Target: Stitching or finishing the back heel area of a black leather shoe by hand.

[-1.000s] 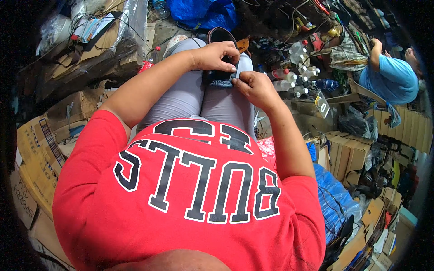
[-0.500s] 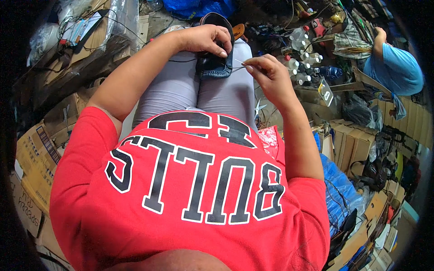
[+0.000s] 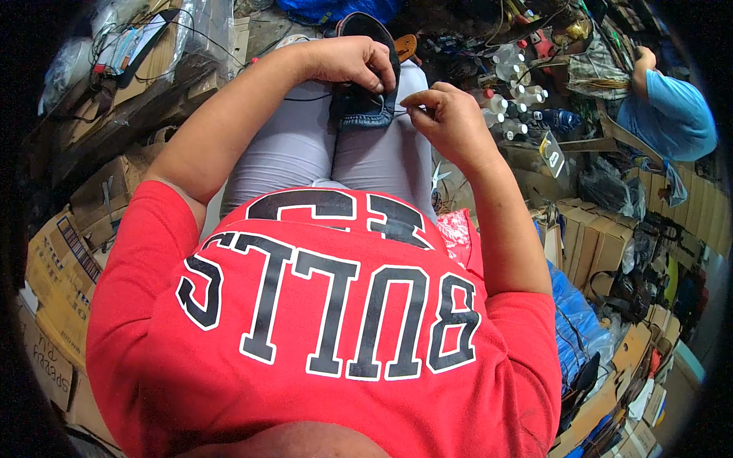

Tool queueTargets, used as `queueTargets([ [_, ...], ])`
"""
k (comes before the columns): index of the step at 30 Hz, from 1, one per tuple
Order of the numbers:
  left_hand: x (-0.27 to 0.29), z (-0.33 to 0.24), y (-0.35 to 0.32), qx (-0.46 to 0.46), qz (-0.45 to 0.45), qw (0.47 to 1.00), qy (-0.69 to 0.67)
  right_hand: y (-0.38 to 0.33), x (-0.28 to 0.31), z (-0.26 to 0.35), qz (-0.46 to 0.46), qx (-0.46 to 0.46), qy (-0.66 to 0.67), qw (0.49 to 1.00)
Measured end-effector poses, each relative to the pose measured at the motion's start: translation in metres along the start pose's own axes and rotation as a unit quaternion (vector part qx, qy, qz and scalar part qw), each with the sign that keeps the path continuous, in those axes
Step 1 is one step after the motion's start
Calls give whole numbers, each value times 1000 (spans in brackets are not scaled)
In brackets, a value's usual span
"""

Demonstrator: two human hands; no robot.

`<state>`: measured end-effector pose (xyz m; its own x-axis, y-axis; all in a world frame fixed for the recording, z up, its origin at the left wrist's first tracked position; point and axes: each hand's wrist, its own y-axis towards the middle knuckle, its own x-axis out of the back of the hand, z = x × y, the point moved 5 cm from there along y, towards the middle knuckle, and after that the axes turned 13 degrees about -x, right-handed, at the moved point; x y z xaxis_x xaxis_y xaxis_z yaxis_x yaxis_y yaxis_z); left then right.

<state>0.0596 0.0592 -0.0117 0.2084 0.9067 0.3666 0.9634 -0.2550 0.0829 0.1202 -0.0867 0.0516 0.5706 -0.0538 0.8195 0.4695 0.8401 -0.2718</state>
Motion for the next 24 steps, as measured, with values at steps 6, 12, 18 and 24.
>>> queueTargets([
  [6,-1,1,1,12,9,1000,5,4,-6,-5,-8,33,5,999],
  [12,-1,-3,4,8,6,1000,3,13,-7,-21,43,-10,124,991],
  [18,-2,-3,11,-5,20,1000,9,17,8,-4,64,23,16,998],
  [24,-4,1,16,0,43,998,40,24,-9,-15,98,37,83,991],
])
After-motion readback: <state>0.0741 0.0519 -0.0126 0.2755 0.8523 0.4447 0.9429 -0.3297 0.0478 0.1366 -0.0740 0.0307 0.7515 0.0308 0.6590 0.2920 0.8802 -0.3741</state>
